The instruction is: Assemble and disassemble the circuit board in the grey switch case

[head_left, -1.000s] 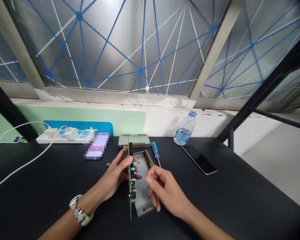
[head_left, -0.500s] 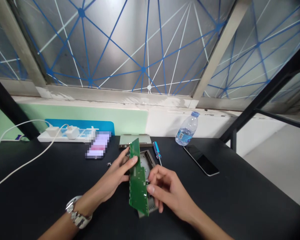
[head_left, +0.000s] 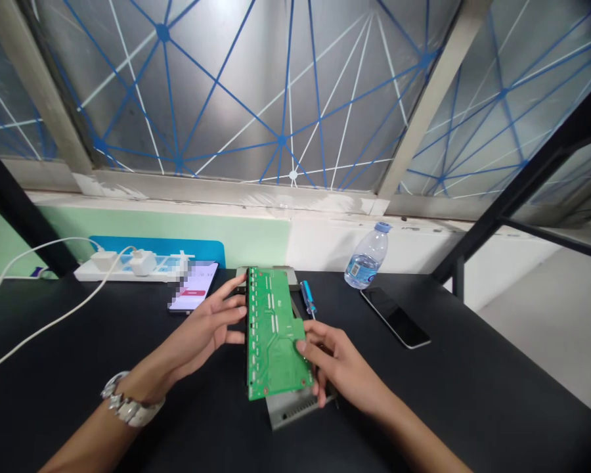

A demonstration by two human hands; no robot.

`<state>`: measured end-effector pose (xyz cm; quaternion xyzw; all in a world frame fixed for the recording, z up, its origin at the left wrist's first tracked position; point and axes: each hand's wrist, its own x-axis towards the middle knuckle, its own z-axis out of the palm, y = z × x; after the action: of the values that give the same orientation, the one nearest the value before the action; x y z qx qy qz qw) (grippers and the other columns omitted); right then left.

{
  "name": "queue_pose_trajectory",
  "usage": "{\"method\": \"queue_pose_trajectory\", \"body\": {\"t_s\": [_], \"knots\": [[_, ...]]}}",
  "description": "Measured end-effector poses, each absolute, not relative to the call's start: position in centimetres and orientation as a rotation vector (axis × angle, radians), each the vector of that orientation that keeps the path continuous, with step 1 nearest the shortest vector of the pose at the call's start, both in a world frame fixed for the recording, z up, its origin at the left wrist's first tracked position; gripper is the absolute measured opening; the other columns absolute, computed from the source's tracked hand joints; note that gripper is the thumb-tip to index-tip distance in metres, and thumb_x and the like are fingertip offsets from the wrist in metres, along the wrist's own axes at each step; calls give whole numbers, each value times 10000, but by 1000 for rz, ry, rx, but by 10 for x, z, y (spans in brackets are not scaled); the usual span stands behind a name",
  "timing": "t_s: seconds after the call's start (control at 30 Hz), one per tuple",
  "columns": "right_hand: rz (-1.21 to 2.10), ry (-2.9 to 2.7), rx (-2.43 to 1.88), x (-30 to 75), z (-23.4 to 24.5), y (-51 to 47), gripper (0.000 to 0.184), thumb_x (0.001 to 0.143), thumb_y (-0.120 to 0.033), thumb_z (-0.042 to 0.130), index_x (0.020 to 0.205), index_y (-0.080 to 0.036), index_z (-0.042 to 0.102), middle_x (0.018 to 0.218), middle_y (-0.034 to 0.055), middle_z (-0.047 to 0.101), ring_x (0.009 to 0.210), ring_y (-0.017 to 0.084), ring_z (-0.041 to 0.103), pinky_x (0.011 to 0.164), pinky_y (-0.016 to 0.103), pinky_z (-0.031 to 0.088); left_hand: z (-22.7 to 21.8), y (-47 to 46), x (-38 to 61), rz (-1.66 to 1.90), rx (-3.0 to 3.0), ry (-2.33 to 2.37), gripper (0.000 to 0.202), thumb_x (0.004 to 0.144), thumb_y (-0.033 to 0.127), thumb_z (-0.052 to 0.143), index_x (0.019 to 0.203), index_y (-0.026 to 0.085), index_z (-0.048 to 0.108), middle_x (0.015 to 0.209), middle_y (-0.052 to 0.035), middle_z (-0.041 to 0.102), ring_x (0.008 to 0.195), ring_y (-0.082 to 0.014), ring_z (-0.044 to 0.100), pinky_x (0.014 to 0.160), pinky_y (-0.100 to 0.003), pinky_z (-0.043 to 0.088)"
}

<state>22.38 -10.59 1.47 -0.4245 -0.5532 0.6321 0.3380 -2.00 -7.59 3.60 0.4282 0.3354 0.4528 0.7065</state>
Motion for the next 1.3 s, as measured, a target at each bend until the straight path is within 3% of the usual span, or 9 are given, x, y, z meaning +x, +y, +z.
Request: {"method": "queue_pose_trajectory", "body": {"t_s": [0.27,0.43,0.57,0.7,0.8,0.97,1.07,1.17,1.3], "knots": [[1670,-1589,-1000,221,22,-110,478,882,-454,637,1284,-207,562,997,65,654,541,82,617,434,174,521,26,-77,-12,997,907,685,632,811,256,754,1377,258,474,1202,-118,623,983,-244,645,785,-360,544],[1640,-1666,-913,220,28,-116,518,878,-448,652,1336,-227,551,932,40,613,611,90,545,424,149,453,10,-83,1,987,919,632,529,810,408,745,1271,212,575,1241,-133,632,1163,-309,578,961,-443,453],[1602,-1727,-893,220,27,-120,558,943,-542,503,1404,-228,500,870,36,603,585,93,537,484,194,467,11,-92,11,899,937,538,609,812,589,664,1258,177,617,1310,-151,620,1251,-355,523,1073,-513,345],[1585,-1785,-828,219,26,-120,670,964,-645,287,1467,-225,428,884,72,622,620,146,580,489,242,466,19,-95,16,917,921,582,578,820,599,635,1178,147,678,1269,-155,658,1215,-362,555,1090,-512,324],[1587,-1794,-828,218,27,-120,683,957,-655,290,1485,-235,399,846,61,607,634,160,587,492,247,457,21,-93,17,964,848,630,526,845,585,600,1103,139,702,1199,-153,696,1149,-357,604,1035,-502,390],[1472,-1754,-1012,216,27,-125,647,938,-635,406,1432,-218,438,926,70,599,631,136,570,492,238,452,17,-92,15,1056,821,690,494,842,533,640,1201,194,639,1211,-123,686,1154,-336,605,892,-429,486],[1362,-1737,-1094,215,28,-127,600,909,-631,478,1299,-175,482,777,14,556,519,88,466,448,208,386,17,-93,15,1075,909,728,459,872,488,633,1230,202,616,1219,-117,672,1137,-311,611,840,-384,496],[1300,-1720,-1056,213,28,-127,501,869,-609,567,1117,-185,470,634,-64,433,481,67,365,429,184,283,18,-95,18,1084,1003,760,441,885,444,642,1253,206,592,1197,-107,670,1120,-283,610,860,-369,490],[1334,-1676,-988,210,28,-128,449,804,-519,704,986,-208,437,655,-69,462,516,61,368,475,196,282,19,-97,24,1069,1081,795,496,862,444,677,1271,189,563,1161,-112,662,1121,-279,603,929,-397,475]]}}
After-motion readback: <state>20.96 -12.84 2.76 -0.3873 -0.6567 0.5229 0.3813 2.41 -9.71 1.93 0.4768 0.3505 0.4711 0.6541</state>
